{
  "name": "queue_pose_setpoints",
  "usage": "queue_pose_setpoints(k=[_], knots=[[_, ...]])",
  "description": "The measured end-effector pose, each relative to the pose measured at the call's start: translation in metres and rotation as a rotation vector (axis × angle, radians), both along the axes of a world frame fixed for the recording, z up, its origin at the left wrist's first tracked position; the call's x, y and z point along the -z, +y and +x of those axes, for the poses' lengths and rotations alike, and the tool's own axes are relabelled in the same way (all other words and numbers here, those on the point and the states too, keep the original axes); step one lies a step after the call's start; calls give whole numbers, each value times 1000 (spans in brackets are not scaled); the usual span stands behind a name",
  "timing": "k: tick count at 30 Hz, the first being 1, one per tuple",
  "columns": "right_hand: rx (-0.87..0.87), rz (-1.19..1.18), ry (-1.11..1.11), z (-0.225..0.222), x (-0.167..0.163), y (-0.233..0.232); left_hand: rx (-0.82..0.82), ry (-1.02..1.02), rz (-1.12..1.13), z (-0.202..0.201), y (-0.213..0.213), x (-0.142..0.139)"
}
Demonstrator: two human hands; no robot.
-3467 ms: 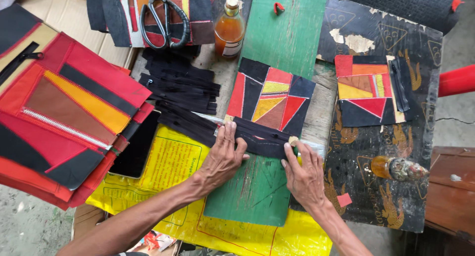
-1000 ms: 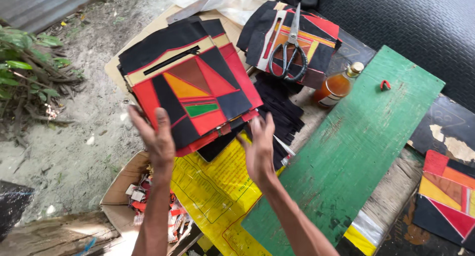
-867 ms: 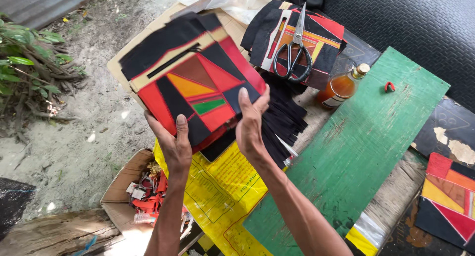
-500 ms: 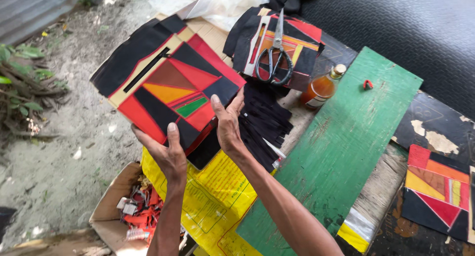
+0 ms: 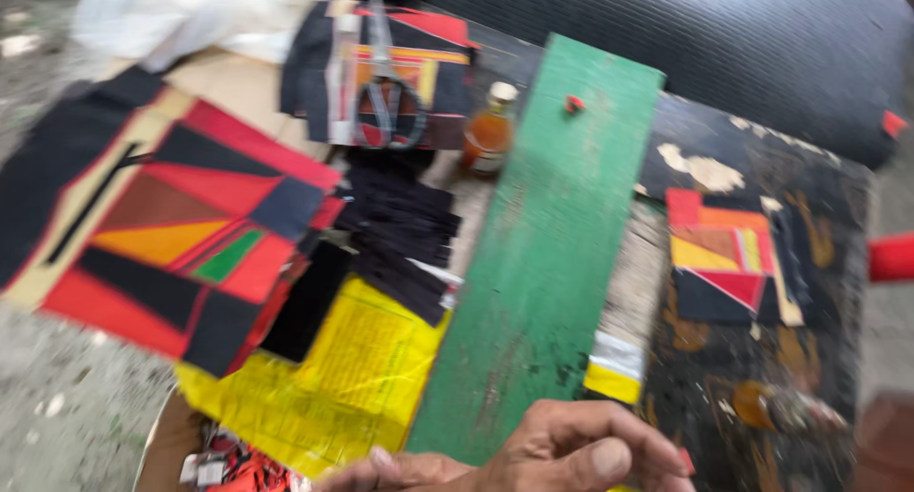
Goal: The person picks up a black zipper and aligns it along the top edge of a patchwork leather piece, pressing the zipper tape onto the edge and smoothing it down by hand. They repeat this on additional leather pieces, then pick up scissors and trim the zipper end.
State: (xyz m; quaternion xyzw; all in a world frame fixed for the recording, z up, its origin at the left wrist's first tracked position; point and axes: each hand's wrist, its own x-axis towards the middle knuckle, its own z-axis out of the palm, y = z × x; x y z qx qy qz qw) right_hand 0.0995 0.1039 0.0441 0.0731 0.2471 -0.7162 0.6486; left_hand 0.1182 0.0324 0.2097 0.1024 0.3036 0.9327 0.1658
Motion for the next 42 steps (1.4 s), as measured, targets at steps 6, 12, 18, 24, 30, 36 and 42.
queue_pose_setpoints(k=[6, 12, 18, 24, 30, 36, 42], knots=[[391, 112, 236, -58, -37, 76, 73, 4, -90, -54, 10, 10], [850, 763, 1235, -205, -105, 201, -298, -52, -579, -166, 37, 96], [529, 1591, 1614, -341, -101, 274, -318, 26, -763, -300, 102, 163], [458, 1553, 1827, -392, -77, 270, -402, -103, -993, -371, 146, 159], [438, 1782, 1901, -424, -73, 252, -589, -25, -1036, -381, 166, 159], [579, 1590, 1471, -431, -61, 257, -331, 175, -1090, -385, 170, 164], [1048, 663, 1129, -400, -115, 294, -485, 75, -725, -325, 125, 164]])
